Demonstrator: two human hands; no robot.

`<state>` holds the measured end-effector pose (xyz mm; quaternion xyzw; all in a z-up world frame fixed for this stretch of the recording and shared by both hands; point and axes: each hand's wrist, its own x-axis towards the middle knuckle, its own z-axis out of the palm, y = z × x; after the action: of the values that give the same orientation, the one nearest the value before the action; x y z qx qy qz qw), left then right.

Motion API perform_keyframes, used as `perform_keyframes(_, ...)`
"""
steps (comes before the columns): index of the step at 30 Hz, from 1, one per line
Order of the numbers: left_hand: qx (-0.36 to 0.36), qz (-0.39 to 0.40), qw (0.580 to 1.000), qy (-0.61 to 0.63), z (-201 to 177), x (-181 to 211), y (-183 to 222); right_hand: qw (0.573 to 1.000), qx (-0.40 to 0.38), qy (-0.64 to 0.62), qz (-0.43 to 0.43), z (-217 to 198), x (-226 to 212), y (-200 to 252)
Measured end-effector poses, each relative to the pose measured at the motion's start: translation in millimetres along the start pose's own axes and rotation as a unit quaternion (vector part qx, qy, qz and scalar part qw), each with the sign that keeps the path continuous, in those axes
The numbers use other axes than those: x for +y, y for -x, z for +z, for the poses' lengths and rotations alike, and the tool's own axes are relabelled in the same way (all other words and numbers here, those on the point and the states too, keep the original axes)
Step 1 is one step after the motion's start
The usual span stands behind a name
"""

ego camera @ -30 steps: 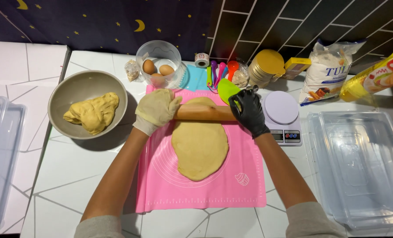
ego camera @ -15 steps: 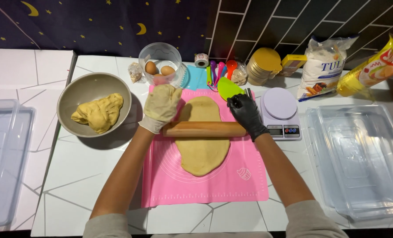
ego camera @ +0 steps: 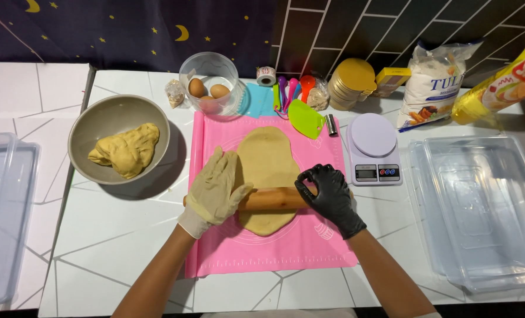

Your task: Kneading a small portion of dough by hand and then flattening it with a wooden rolling pin on a silicone mat.

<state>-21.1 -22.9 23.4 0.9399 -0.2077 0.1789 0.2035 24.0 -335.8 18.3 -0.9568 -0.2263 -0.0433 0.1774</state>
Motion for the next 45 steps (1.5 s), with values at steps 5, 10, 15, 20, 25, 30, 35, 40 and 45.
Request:
perform_keyframes(5, 0.181, 0.060, 0.981, -0.022, 30, -45, -42, 0.994, 0.106, 0.011, 0.013, 25, 33, -33)
perform_keyframes(10, 0.102, 0.013, 0.994, -0.040, 16, -43, -56, 0.993, 0.019, -0.086, 0.079, 10, 16, -68)
perform_keyframes(15, -0.077, -0.058, 0.994, -0.047, 29, -47, -27, 0.992, -0.074, -0.065, 0.084, -13, -10, -32)
perform_keyframes(20, -0.086, -0.070, 0.993, -0.028, 19, -15, 16, 0.999, -0.033, -0.042, 0.001, -9, -16, 13)
perform_keyframes(25, 0.065, -0.045, 0.995, -0.065, 40, -27, 6, 0.996, 0.056, -0.027, 0.068, 30, 32, -32)
perform_keyframes(30, 0.131, -0.085, 0.983, -0.095, 51, -32, -7, 0.917, 0.357, 0.180, 0.009, 14, 77, -91)
perform_keyframes(35, 0.127, -0.139, 0.977, -0.095, 57, -38, -14, 0.961, 0.114, 0.208, 0.139, 47, 137, -124)
perform_keyframes(40, 0.137, -0.117, 0.977, -0.113, 51, -26, -4, 0.976, 0.028, 0.149, 0.158, 34, 149, -137)
perform_keyframes(45, 0.164, -0.108, 0.976, -0.099, 50, -19, 2, 0.973, 0.148, 0.014, 0.178, 24, 139, -133)
